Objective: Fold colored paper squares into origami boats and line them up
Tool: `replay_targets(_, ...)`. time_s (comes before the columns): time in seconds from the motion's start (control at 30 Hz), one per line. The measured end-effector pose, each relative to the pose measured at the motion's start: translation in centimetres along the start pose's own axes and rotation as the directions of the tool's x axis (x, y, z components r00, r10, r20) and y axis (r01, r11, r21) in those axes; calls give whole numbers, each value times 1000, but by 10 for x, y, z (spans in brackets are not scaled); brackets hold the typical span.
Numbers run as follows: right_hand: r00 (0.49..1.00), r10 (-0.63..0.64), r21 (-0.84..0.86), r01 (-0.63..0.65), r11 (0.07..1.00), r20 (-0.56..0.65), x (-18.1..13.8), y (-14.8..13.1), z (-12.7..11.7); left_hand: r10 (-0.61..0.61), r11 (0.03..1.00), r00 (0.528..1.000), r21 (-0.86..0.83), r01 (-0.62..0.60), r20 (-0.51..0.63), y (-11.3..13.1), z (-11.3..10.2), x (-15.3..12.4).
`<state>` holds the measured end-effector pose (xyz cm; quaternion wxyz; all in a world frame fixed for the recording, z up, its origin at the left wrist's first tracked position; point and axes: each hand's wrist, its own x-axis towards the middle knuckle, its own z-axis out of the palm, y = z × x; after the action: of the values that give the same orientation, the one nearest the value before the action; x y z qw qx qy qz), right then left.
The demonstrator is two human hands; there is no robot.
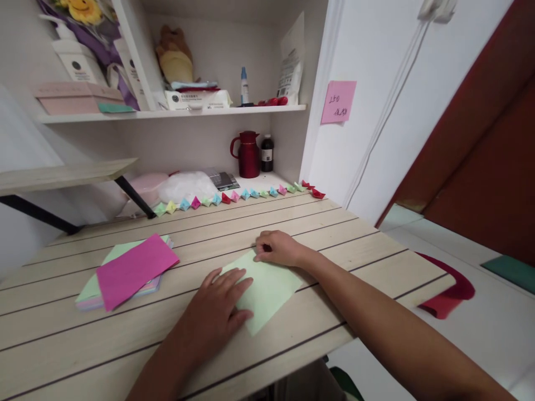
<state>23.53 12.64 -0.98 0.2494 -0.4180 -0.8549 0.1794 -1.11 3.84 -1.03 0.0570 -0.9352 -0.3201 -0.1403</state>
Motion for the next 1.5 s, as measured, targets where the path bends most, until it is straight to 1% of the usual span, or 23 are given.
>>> replay_targets(0.13,996,88,-25,-89,996,-9,-1,-3,2,2,997,1000,-83,0,17,0,-2,-4)
replay_targets(0.23,990,141,-40,-142,989,-23,0,-5,3,-8,996,1000,-86,10,20,2,0,-2)
replay_targets(0.37,985,172,-40,-173,984,-19,0,-7,3,-94,995,993,-44,91,-72,3,9,6)
replay_targets(0.4,986,168,-8,-168,986,-8,0,-6,3,-104,994,991,-41,101,-86,2,11,7)
replay_targets(0.47,988,157,125,-157,980,12,-2,-5,0,-113,993,989,-50,109,-92,-1,14,10)
replay_targets(0.53,986,160,290,-164,943,36,-4,-3,-4,-125,990,988,-71,119,-90,-3,15,11)
replay_targets(0.6,986,158,385,-167,908,56,-6,-2,-8,-149,986,985,-90,141,-87,-5,14,12)
replay_targets(0.63,988,141,400,-156,903,67,-7,-2,-10,-172,982,982,-94,165,-79,-6,13,12)
replay_targets(0.7,992,68,393,-103,914,102,-8,-2,-13,-238,969,970,-87,232,-56,-9,11,13)
replay_targets(0.77,985,-9,380,-58,923,173,-9,-3,-14,-287,956,957,-78,284,-35,-14,8,11)
replay_targets(0.8,975,-33,380,-54,923,218,-10,-4,-14,-289,955,957,-82,286,-29,-17,7,9)
replay_targets(0.87,953,-52,395,-74,916,298,-10,-5,-13,-258,961,966,-107,255,-16,-21,4,1)
replay_targets(0.93,933,-57,421,-106,901,356,-10,-7,-13,-217,967,976,-131,218,22,-20,1,-11)
replay_targets(1.0,913,-54,423,-134,896,404,-12,-10,-16,-171,974,981,-133,182,87,-12,-1,-24)
replay_targets(1.03,901,-48,413,-150,898,431,-13,-12,-18,-144,980,984,-127,156,101,-5,-1,-30)
replay_targets(1.13,858,-30,377,-194,906,514,-17,-19,-23,-66,994,996,-82,71,56,18,1,-43)
replay_targets(1.2,842,-21,375,-218,901,540,-18,-23,-25,-8,999,1000,-43,8,10,31,2,-47)
replay_targets(1.27,845,-9,388,-235,891,534,-19,-25,-23,29,999,999,-23,-30,-34,38,1,-48)
replay_targets(1.37,886,23,453,-259,853,463,-16,-21,-17,28,995,997,-90,-34,-68,39,-1,-46)
replay_targets(1.43,921,62,522,-273,808,385,-14,-18,-11,-56,985,997,-168,45,-60,34,-3,-43)
replay_targets(1.5,942,119,567,-287,772,315,-11,-16,-8,-196,958,979,-221,180,-53,26,-2,-38)
